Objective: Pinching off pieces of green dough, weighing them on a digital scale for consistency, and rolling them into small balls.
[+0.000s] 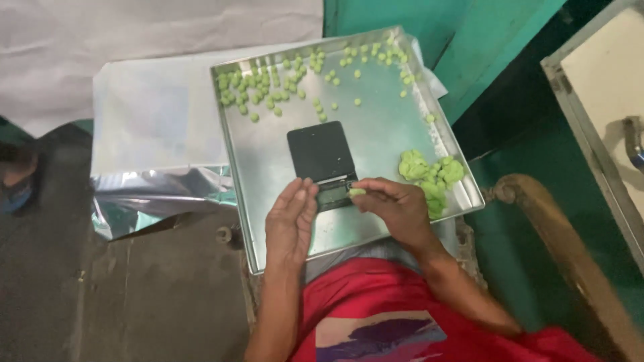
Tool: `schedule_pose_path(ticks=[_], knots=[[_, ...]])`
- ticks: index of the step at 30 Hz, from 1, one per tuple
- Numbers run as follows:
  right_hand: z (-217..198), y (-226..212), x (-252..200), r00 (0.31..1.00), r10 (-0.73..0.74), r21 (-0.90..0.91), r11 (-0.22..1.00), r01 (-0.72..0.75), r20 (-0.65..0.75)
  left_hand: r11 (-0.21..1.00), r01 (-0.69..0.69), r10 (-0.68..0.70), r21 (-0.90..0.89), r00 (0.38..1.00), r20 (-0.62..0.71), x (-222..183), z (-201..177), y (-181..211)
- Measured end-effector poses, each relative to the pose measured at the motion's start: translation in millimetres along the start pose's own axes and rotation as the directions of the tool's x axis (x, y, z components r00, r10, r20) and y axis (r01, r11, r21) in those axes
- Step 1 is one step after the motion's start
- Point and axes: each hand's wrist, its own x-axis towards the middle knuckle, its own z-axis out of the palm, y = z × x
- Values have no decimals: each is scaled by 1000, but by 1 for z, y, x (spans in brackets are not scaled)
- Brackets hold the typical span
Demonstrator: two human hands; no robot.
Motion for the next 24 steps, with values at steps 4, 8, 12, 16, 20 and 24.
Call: schedule_pose_path(ticks=[4, 8, 12, 16, 20, 24], knots=[[7, -21, 7, 998, -37, -43, 998, 34, -57, 999, 50, -50, -9, 999, -3, -5, 29, 10], [4, -25, 1, 934, -352, -192, 914, 357, 65, 994, 104, -104, -17, 995, -2, -6, 41, 5], [20, -19, 0, 850, -501, -212, 824, 525, 162, 987, 156, -158, -34, 986, -56, 7, 33, -12], [29, -28, -2, 757, -597, -291, 699, 653, 265, 986, 113, -117, -119, 993, -27, 7, 36, -18], [34, -34, 1, 589, -609, -502, 333, 798, 531, 949, 262, -273, -175, 961, -38, -15, 65, -5], [22, -94, -19, 609, -671, -373, 484, 792, 423, 943, 277, -289, -183, 956, -42, -10, 60, -11]])
